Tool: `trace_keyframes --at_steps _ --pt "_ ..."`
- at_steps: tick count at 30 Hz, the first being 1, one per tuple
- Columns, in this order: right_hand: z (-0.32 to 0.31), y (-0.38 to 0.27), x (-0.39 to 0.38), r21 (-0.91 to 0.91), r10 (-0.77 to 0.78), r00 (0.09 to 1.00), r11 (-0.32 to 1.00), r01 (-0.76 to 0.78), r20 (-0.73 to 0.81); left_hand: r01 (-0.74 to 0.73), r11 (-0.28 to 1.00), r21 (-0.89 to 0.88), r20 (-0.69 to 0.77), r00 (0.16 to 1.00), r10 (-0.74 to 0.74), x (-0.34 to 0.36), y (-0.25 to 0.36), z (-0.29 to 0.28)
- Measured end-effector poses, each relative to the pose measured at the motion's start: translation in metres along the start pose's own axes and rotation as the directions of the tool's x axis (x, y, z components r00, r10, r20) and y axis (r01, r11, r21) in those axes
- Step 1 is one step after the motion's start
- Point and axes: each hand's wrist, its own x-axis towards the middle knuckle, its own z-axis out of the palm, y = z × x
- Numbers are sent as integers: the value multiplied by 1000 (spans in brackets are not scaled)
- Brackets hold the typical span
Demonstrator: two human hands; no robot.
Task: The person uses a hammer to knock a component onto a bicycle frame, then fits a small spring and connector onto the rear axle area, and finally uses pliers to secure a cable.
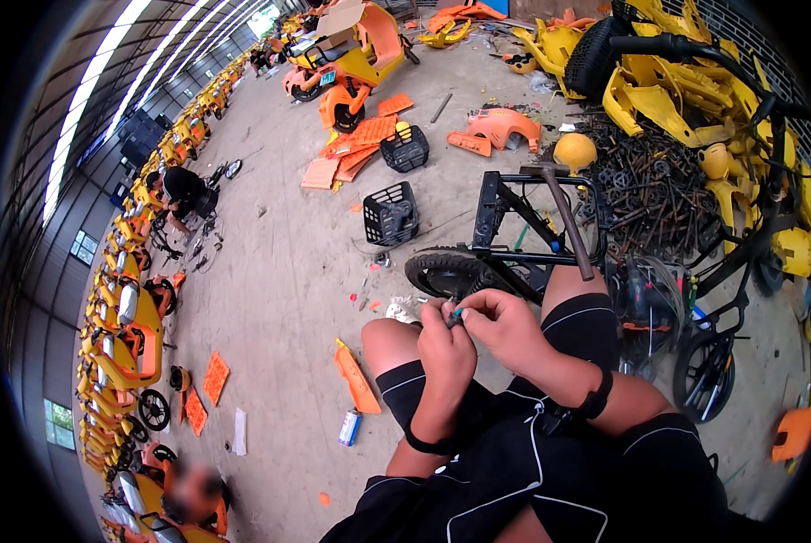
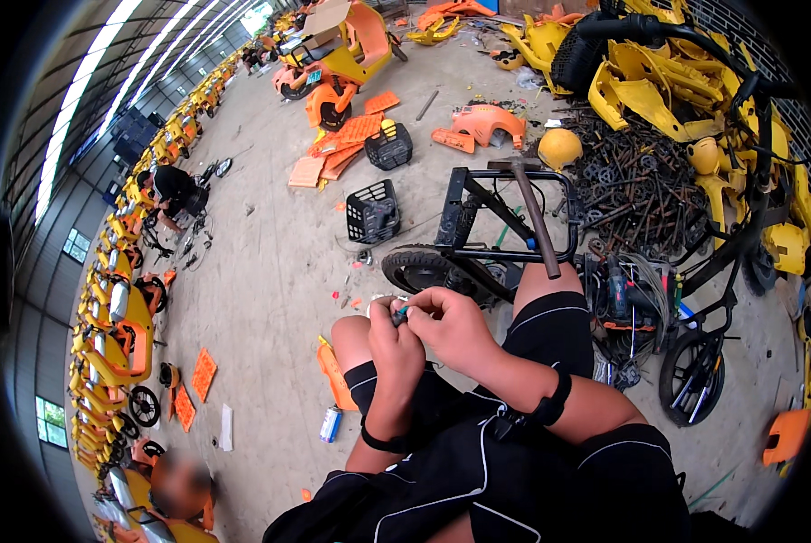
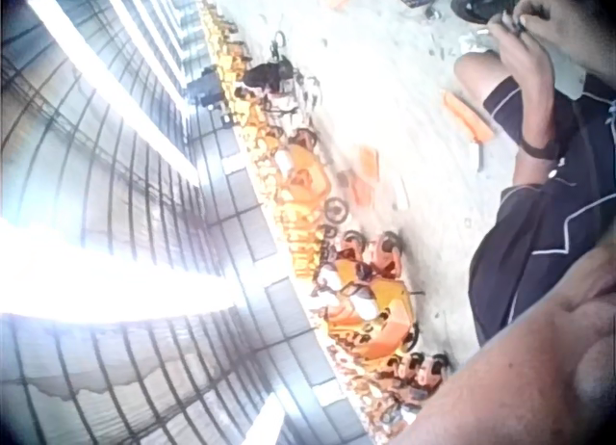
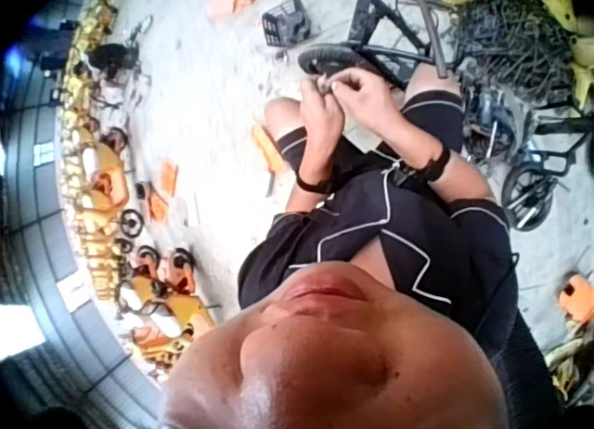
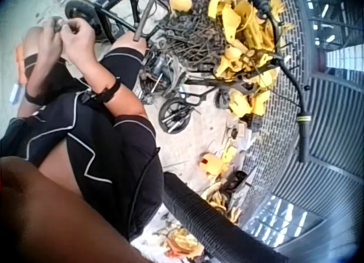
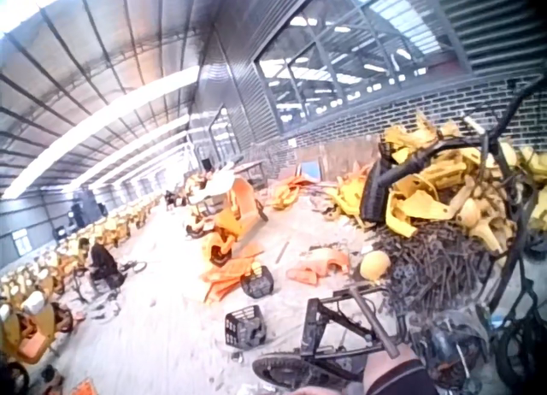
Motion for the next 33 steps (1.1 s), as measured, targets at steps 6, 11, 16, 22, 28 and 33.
trace_keyframes --at_steps 6,11,16,22,28,33 --pt "10 11 -3 34 -55 997 998 57 -45 -19 997 69 -53 998 22 -1 -3 -2" --pt "12 1 -3 315 110 994 943 -104 0 -57 985 161 -66 996 68 -2 2 -2" --pt "10 -7 3 241 172 985 955 -170 15 -103 975 195 -94 988 124 -2 -1 2" --pt "9 2 5 190 123 992 974 -119 -7 -14 975 221 -65 997 29 -2 -4 1" --pt "4 6 8 237 75 997 969 -75 10 -34 997 76 5 999 33 -3 -12 6" --pt "3 13 11 143 -3 1000 990 4 -6 -4 1000 -24 38 999 5 -6 -23 13"
